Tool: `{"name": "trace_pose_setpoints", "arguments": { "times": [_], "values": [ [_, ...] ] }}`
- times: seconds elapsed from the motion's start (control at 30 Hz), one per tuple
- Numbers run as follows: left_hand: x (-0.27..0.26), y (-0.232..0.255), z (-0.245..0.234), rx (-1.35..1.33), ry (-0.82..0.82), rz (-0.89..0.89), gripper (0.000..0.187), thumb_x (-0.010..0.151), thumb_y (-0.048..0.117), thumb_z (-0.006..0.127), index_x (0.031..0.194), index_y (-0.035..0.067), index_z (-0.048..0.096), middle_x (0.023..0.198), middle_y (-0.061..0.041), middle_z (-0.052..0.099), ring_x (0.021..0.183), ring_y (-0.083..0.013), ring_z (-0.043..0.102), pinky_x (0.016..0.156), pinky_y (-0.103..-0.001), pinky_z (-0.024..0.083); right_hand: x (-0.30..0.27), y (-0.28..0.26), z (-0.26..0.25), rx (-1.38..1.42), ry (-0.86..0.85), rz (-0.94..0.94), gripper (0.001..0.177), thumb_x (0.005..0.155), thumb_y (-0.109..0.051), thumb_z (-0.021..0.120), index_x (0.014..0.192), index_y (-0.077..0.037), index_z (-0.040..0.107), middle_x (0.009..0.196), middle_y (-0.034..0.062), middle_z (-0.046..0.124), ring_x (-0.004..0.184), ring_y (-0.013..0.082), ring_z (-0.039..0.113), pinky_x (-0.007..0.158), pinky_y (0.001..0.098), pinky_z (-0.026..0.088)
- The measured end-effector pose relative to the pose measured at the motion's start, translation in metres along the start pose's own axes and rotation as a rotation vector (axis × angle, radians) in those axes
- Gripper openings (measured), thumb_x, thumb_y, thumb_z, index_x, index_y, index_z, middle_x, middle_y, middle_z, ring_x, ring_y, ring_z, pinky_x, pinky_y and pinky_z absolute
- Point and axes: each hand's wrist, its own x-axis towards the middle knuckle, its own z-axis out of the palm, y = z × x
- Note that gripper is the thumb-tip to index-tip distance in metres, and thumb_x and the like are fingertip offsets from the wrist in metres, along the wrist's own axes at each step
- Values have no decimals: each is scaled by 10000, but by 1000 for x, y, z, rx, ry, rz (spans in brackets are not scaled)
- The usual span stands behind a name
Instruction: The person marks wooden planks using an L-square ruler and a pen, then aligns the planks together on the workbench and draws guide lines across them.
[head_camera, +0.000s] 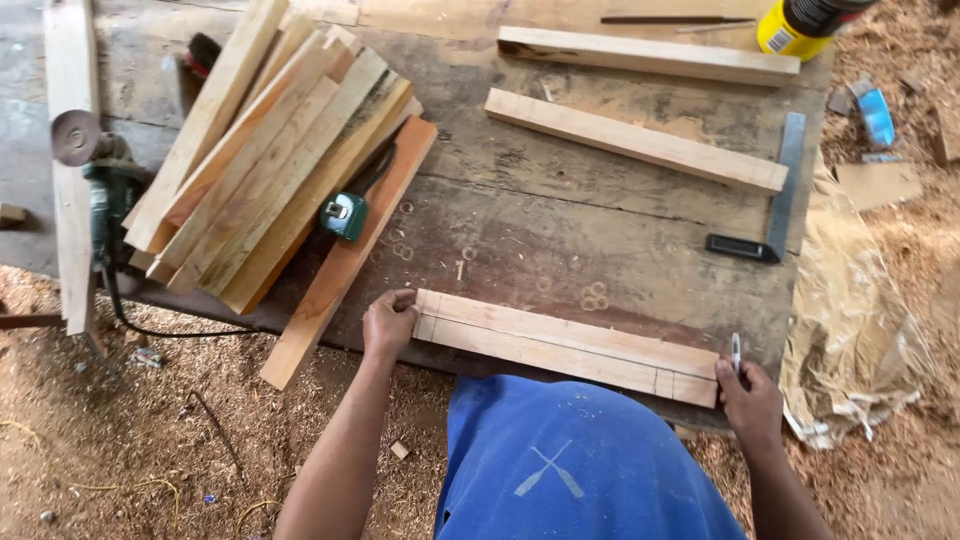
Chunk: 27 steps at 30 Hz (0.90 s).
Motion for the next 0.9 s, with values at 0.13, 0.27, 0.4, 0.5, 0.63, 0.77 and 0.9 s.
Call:
{"name": "trace_pose_setpoints", "arguments": {
  "times": [0.13, 0.27, 0.4, 0.5, 0.63, 0.77, 0.9],
  "values": [
    [-12, 31, 15, 104, 157, 233, 382, 854, 65, 713, 1235, 64, 704, 1131, -126, 724, 1030, -265, 691, 901, -385, 550, 3, 4, -2, 233, 12, 85, 276, 1026, -281, 676, 1124, -27, 719, 764, 37, 613, 569, 69, 473, 474, 248, 350],
    [3, 97, 65, 8, 106, 365, 410, 903, 79, 675, 1311, 66, 637, 1110, -141, 647, 984, -267, 644, 879, -406, 551, 16, 12, 3, 463, 42, 122, 247, 1013, -237, 663, 1121, -17, 698, 766, 22, 645, 510, 54, 466, 419, 219, 327],
    [52, 160, 157, -426, -191, 77, 475, 957, 196, 651, 1401, 59, 554, 1101, -118, 647, 921, -180, 621, 827, -397, 545, 16, 17, 5, 503, 94, 181, 258, 1016, -239, 666, 1101, 1, 706, 740, 50, 652, 476, 63, 448, 409, 225, 327],
    [103, 201, 231, -275, -177, 122, 562, 945, 249, 690, 1437, 49, 507, 1167, -177, 710, 1072, -259, 671, 1022, -449, 542, 12, 14, 8, 493, 120, 209, 262, 1006, -237, 669, 1109, -1, 714, 741, 59, 663, 471, 61, 442, 405, 226, 322],
    [87, 288, 219, 253, 55, 916, 623, 888, 145, 680, 1461, 63, 452, 1430, -220, 466, 1355, -384, 453, 1143, -528, 383, 7, 3, 15, 467, 186, 235, 256, 994, -228, 675, 1113, -9, 737, 738, 66, 688, 482, 60, 467, 418, 229, 354],
    [106, 333, 254, 785, -111, 1181, 753, 803, 49, 639, 1505, 131, 379, 1498, -175, 372, 1434, -371, 308, 1153, -599, 225, 3, 5, 9, 349, 244, 287, 230, 969, -239, 685, 1087, -62, 771, 726, 46, 697, 525, 68, 514, 461, 246, 398],
    [140, 332, 262, 914, -388, 1138, 444, 1064, 115, 532, 1499, 160, 454, 1419, -167, 551, 1385, -381, 489, 1177, -611, 316, 5, -4, 17, 342, 200, 270, 214, 955, -237, 681, 1051, -74, 781, 701, 35, 686, 551, 91, 534, 493, 265, 416]
  ]
}}
